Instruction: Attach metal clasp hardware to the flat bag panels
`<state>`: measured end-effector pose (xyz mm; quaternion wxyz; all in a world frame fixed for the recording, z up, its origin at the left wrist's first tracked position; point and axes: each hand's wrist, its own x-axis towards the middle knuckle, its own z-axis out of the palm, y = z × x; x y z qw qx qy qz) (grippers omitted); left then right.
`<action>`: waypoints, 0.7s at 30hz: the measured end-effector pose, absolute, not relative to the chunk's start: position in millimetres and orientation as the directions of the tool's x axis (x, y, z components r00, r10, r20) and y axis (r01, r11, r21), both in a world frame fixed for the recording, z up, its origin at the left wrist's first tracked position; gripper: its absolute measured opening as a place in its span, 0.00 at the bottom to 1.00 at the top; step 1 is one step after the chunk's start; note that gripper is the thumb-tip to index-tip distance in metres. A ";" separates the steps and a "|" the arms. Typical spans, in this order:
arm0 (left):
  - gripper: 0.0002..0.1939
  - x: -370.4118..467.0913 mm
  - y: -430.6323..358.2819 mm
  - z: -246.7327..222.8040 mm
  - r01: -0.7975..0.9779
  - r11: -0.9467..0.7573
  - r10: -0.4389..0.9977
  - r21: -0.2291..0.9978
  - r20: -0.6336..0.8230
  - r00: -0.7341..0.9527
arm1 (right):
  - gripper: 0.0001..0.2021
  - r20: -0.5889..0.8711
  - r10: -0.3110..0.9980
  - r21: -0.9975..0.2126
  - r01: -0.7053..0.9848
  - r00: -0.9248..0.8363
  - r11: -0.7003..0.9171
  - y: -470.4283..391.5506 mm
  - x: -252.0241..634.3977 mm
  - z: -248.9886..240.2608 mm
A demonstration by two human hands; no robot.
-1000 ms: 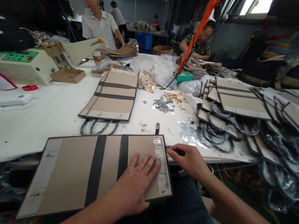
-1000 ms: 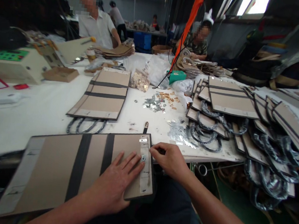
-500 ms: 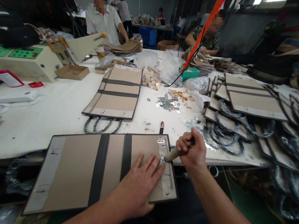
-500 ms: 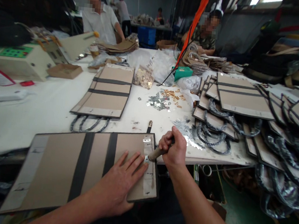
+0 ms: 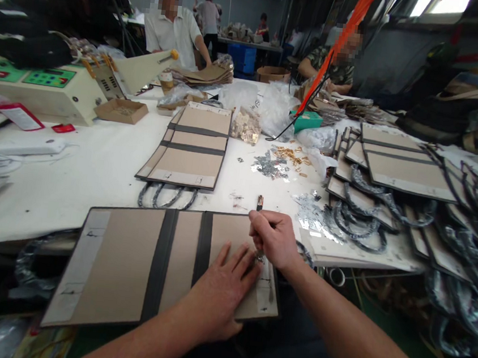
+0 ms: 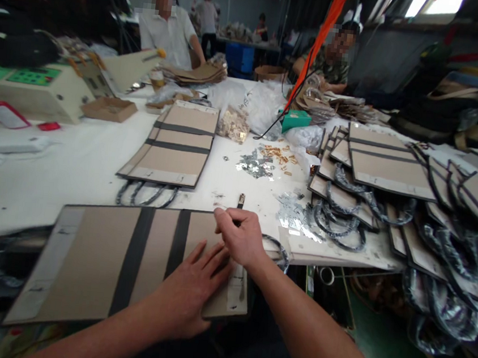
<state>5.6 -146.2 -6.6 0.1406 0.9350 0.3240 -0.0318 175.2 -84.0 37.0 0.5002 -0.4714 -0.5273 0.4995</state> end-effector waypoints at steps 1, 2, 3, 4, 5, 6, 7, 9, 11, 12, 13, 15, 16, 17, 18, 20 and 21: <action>0.54 4.8 -146.9 -7.3 0.616 -0.746 0.602 0.252 -0.140 0.786 | 0.26 0.076 0.996 -0.997 -0.004 -0.052 0.076 -84.3 175.7 42.4; 0.54 4.0 -147.5 -7.9 0.618 -0.742 0.608 0.259 -0.128 0.784 | 0.26 0.094 0.995 -0.995 -0.025 -0.037 0.093 -85.0 177.1 46.2; 0.54 3.2 -148.0 -8.6 0.620 -0.739 0.613 0.264 -0.118 0.781 | 0.26 0.107 0.994 -0.993 -0.055 -0.015 0.106 -85.9 178.8 47.7; 0.54 2.4 -148.4 -9.3 0.620 -0.738 0.616 0.267 -0.110 0.780 | 0.25 0.113 0.994 -0.990 -0.079 0.003 0.113 -87.2 180.6 46.9; 0.54 1.8 -148.6 -10.2 0.622 -0.736 0.620 0.268 -0.103 0.778 | 0.25 0.109 0.994 -0.990 -0.094 0.015 0.110 -88.7 182.0 44.1; 0.54 1.2 -148.8 -11.4 0.623 -0.734 0.623 0.269 -0.098 0.776 | 0.25 0.095 0.995 -0.990 -0.098 0.019 0.096 -90.3 183.0 40.1; 0.54 0.8 -148.9 -12.9 0.624 -0.733 0.625 0.269 -0.094 0.775 | 0.26 0.078 0.997 -0.993 -0.092 0.013 0.079 -91.8 183.5 36.1; 0.55 0.3 -149.3 -17.0 0.625 -0.732 0.629 0.271 -0.082 0.773 | 0.26 0.064 0.998 -0.996 -0.056 -0.012 0.063 -93.8 183.3 32.3; 0.56 -0.3 -149.9 -21.7 0.625 -0.731 0.634 0.274 -0.064 0.770 | 0.26 0.102 0.994 -0.993 -0.054 -0.026 0.100 -94.1 181.4 37.1; 0.56 -0.8 -150.3 -23.7 0.622 -0.731 0.635 0.278 -0.053 0.770 | 0.27 0.139 0.990 -0.988 -0.066 -0.023 0.138 -93.6 179.7 41.6; 0.57 -1.3 -150.7 -25.3 0.621 -0.730 0.638 0.285 -0.041 0.769 | 0.27 0.176 0.984 -0.981 -0.080 -0.018 0.174 -92.8 177.6 46.3; 0.56 -2.8 -151.4 -26.4 0.620 -0.723 0.645 0.303 -0.025 0.764 | 0.28 0.210 0.977 -0.976 -0.067 -0.046 0.207 -90.7 172.7 52.8; 0.55 -3.7 -151.5 -26.0 0.620 -0.718 0.648 0.316 -0.021 0.762 | 0.29 0.201 0.976 -0.979 -0.025 -0.084 0.200 -89.7 170.6 53.9; 0.53 -4.7 -151.6 -25.2 0.620 -0.712 0.650 0.330 -0.023 0.759 | 0.29 0.178 0.976 -0.983 0.030 -0.122 0.183 -89.1 169.2 54.0; 0.51 -5.6 -151.5 -24.2 0.617 -0.707 0.650 0.345 -0.026 0.760 | 0.29 0.151 0.978 -0.982 0.089 -0.147 0.165 -89.0 168.7 53.7; 0.49 -7.2 -151.2 -22.8 0.606 -0.705 0.644 0.368 -0.025 0.765 | 0.29 0.138 0.978 -0.974 0.159 -0.159 0.163 -90.5 170.0 54.4; 0.49 -7.7 -151.1 -22.6 0.602 -0.705 0.643 0.375 -0.021 0.765 | 0.28 0.160 0.975 -0.970 0.158 -0.152 0.184 -91.9 171.3 55.5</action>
